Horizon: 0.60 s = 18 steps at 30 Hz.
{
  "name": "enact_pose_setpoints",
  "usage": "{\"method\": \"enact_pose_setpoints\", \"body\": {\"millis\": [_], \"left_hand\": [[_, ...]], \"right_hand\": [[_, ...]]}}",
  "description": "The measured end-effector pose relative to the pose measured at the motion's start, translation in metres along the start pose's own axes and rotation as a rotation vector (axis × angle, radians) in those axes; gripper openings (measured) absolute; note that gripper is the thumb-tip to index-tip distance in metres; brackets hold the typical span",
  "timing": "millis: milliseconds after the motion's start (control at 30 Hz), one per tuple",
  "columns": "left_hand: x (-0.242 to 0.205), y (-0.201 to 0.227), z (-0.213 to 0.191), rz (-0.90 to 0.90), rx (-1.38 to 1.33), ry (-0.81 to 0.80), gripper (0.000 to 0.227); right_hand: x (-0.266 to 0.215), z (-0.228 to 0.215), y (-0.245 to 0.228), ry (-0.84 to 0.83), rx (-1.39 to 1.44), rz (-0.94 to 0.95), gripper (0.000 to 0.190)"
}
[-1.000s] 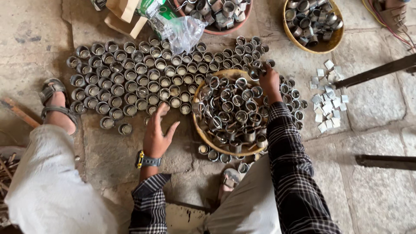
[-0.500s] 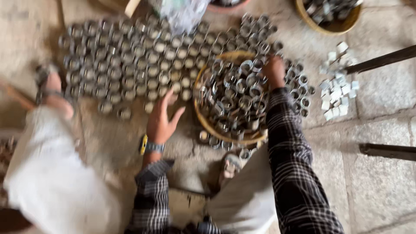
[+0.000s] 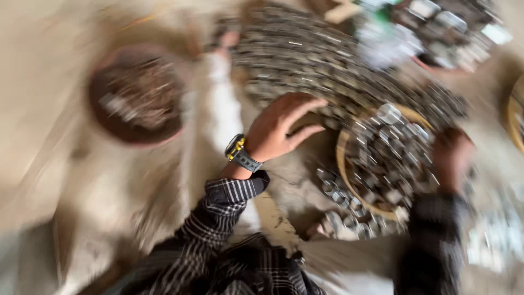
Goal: The person sits on the floor and repeatedly picks up small metal cups and metal rings. They insert a ring into each cup, tap it with a small hammer to secure it, and then place the assembled unit into a yellow bowl. The process is repeated continuously with parts from a large pile on the floor.
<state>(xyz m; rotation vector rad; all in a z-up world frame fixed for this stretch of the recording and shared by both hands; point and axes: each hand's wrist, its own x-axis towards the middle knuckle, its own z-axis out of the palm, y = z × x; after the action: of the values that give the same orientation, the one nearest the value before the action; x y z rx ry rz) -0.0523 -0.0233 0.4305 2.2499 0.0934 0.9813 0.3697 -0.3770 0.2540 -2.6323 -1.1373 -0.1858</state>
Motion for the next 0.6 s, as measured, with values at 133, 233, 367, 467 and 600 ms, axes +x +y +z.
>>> {"method": "enact_pose_setpoints", "body": {"millis": [133,233,367,467,600], "left_hand": [[-0.060,-0.024,-0.083,-0.211,0.104,0.131,0.033],[-0.132,-0.101,-0.117,-0.377,0.282,0.297,0.022],[-0.273,-0.227,-0.139,-0.720,0.564,0.450,0.016],[-0.361,-0.293,-0.135,-1.045,0.608,0.505,0.016],[-0.392,-0.359,-0.134,-1.183,0.655,0.520,0.022]], "right_hand": [[-0.012,-0.012,-0.033,0.136,0.077,-0.144,0.011],[-0.032,-0.023,-0.053,0.135,0.005,-0.131,0.014],[-0.029,-0.019,-0.081,0.122,0.013,-0.158,0.016],[-0.042,-0.018,-0.088,0.060,0.078,-0.098,0.023],[-0.050,0.001,-0.079,-0.099,0.195,0.067,0.025]]}}
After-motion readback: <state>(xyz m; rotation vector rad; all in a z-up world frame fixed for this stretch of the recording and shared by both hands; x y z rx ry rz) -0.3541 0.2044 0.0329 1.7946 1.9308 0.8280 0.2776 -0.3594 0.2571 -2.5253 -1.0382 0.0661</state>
